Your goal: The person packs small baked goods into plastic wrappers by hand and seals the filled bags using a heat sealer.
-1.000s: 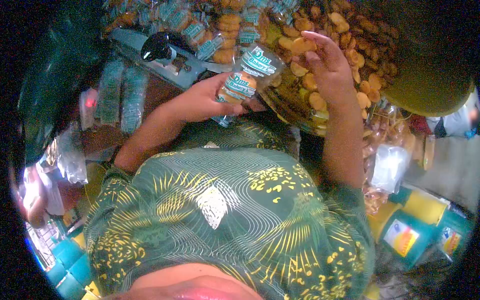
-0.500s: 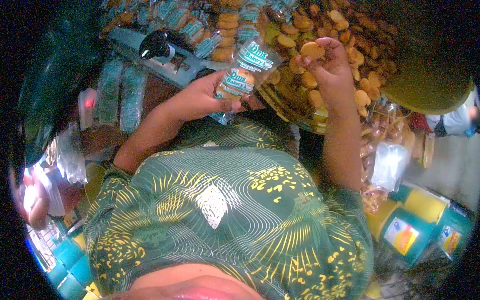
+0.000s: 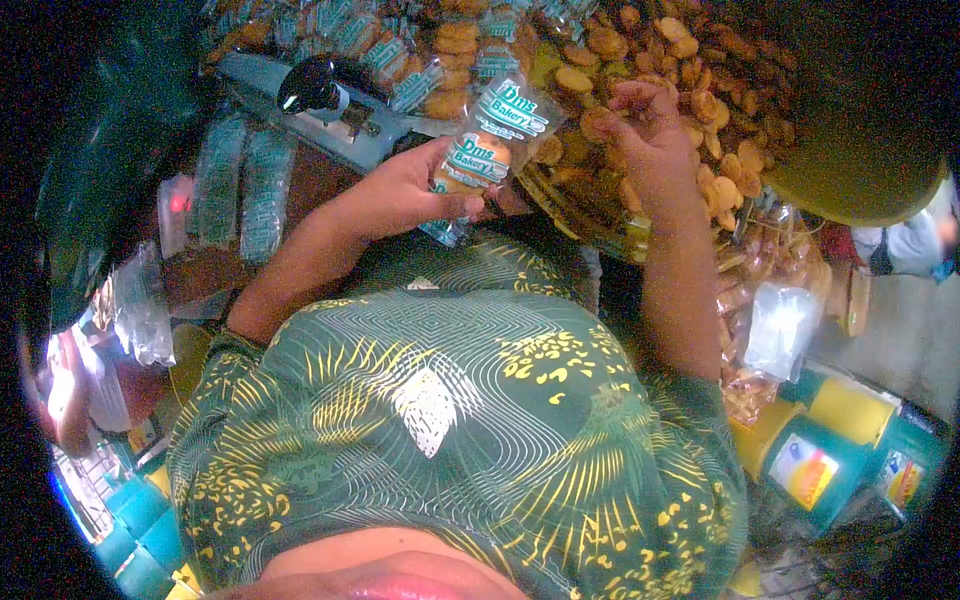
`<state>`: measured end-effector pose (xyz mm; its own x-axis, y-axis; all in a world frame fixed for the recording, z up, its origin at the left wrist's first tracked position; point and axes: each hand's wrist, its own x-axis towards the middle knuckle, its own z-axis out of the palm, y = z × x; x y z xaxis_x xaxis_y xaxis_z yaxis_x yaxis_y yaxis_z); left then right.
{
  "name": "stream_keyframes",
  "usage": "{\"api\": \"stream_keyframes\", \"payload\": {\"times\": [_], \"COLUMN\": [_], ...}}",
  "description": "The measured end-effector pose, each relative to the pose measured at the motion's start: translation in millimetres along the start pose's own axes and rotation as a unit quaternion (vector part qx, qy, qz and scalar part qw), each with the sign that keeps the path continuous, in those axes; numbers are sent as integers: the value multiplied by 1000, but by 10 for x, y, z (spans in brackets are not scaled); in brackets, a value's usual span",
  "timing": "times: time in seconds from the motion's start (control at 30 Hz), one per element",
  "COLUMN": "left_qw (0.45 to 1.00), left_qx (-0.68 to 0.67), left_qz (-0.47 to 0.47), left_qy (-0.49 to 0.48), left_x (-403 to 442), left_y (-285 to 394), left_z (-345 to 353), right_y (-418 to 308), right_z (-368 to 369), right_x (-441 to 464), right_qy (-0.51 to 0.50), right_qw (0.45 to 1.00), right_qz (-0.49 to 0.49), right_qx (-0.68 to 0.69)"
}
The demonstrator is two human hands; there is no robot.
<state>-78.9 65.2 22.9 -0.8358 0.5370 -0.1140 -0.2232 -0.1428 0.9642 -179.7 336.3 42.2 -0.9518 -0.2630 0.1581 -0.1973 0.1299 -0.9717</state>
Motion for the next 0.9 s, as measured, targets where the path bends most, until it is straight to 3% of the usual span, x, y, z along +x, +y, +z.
{"api": "stream_keyframes", "payload": {"times": [0.07,0.13,0.23,0.33,0.53,0.63,0.73,0.9], "left_qw": [1000,998,999,999,998,999,999,999], "left_qx": [-22,-51,-51,-39,-47,-25,-35,-37], "left_qz": [12,29,1,19,-2,4,1,7], "left_qy": [-1,6,15,19,30,33,32,14], "left_x": [3,0,-4,-10,-18,-13,-20,-44], "left_y": [-24,-39,-95,-104,-44,-67,-81,-11], "left_z": [2,4,-42,-42,-19,-26,-29,-7], "right_y": [-5,-10,-24,11,73,62,-154,-3], "right_z": [-3,-89,-124,-105,7,-26,74,41], "right_x": [-16,-34,-78,-179,-275,-252,-276,-242], "right_qy": [14,-3,-36,21,-71,-114,-76,-63], "right_qw": [976,894,820,815,799,821,917,979], "right_qz": [25,74,-21,-138,-134,-120,83,-1], "right_qx": [-215,-442,-571,-562,-582,-546,-384,-196]}}
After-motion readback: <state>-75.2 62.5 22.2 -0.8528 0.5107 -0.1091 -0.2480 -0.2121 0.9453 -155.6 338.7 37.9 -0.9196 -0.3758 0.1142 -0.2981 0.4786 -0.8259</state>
